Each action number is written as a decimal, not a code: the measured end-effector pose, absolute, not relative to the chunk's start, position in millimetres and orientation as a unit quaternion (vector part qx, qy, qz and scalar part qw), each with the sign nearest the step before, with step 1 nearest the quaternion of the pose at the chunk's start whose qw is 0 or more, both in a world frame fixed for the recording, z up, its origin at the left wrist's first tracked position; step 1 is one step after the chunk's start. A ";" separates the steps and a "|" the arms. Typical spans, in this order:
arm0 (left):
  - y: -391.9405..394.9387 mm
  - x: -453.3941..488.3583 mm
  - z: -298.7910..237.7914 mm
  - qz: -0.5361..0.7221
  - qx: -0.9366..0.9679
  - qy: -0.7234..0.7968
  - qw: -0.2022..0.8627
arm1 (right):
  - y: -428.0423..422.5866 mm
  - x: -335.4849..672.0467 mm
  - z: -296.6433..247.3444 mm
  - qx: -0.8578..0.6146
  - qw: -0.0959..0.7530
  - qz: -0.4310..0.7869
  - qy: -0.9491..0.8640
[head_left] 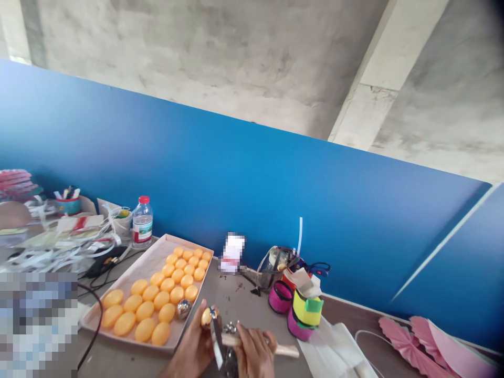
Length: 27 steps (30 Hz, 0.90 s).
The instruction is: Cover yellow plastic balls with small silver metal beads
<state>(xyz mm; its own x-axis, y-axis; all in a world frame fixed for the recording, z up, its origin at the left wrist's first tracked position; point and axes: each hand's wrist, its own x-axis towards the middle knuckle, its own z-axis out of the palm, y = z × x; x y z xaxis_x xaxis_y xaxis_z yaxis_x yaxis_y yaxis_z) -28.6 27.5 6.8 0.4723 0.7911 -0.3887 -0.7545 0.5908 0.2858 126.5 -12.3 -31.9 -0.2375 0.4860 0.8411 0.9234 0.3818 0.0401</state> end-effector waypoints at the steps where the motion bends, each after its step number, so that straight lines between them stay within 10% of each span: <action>1: 27.8 -28.6 6.2 0.455 0.040 0.245 0.855 | -12.2 125.8 -32.8 -0.484 0.400 -0.279 -0.727; 27: 27.2 -29.0 2.3 0.448 0.071 0.255 0.854 | -10.9 128.1 -35.8 -0.503 0.413 -0.286 -0.703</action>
<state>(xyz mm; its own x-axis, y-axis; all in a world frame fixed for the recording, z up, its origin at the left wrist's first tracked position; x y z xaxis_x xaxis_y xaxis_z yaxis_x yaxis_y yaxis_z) -29.0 27.2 2.3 0.4681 0.8018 -0.3716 -0.7298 0.5878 0.3490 128.1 -10.9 -35.8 -0.1522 0.4717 0.8685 0.9440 0.3296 -0.0136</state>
